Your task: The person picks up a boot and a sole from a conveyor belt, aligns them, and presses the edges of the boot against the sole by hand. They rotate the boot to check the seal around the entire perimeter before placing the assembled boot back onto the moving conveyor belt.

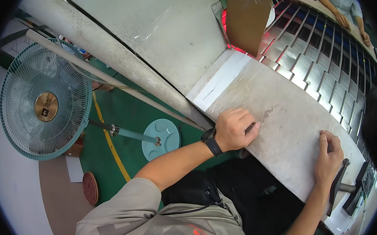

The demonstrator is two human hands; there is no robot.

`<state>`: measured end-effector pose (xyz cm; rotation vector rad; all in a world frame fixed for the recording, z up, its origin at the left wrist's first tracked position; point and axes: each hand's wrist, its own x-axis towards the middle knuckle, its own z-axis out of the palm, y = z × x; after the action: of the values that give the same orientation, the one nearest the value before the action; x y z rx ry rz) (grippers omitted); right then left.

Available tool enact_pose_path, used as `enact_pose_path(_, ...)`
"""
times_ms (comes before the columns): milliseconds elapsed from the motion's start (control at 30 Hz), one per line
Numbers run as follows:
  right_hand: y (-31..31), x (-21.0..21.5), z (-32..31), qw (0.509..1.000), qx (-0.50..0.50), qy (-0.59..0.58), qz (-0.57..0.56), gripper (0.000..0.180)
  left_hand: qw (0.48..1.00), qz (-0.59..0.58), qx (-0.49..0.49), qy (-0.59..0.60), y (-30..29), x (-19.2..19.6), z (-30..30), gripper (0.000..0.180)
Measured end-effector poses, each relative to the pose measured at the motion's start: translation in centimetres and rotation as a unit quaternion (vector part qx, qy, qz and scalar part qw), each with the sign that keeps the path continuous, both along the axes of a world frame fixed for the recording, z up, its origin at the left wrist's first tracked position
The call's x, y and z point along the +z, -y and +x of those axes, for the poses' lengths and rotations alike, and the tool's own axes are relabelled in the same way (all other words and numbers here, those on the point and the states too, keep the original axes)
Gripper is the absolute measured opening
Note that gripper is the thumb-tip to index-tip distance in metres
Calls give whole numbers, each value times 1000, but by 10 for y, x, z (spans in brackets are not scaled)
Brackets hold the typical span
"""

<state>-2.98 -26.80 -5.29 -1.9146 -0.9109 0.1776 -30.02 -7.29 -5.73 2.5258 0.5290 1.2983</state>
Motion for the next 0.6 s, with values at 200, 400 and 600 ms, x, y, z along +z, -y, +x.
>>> enact_pose_path(200,-2,0,-5,1000,-5,20,-7,22,1000,3,3,1,-2,-2,-3,16)
enact_pose_path(400,-2,0,-1,1000,2,-12,-24,25,1000,3,10,6,-1,-2,-2,16)
enact_pose_path(600,-6,5,-5,1000,-2,8,-10,24,1000,3,8,11,-5,-3,-3,16)
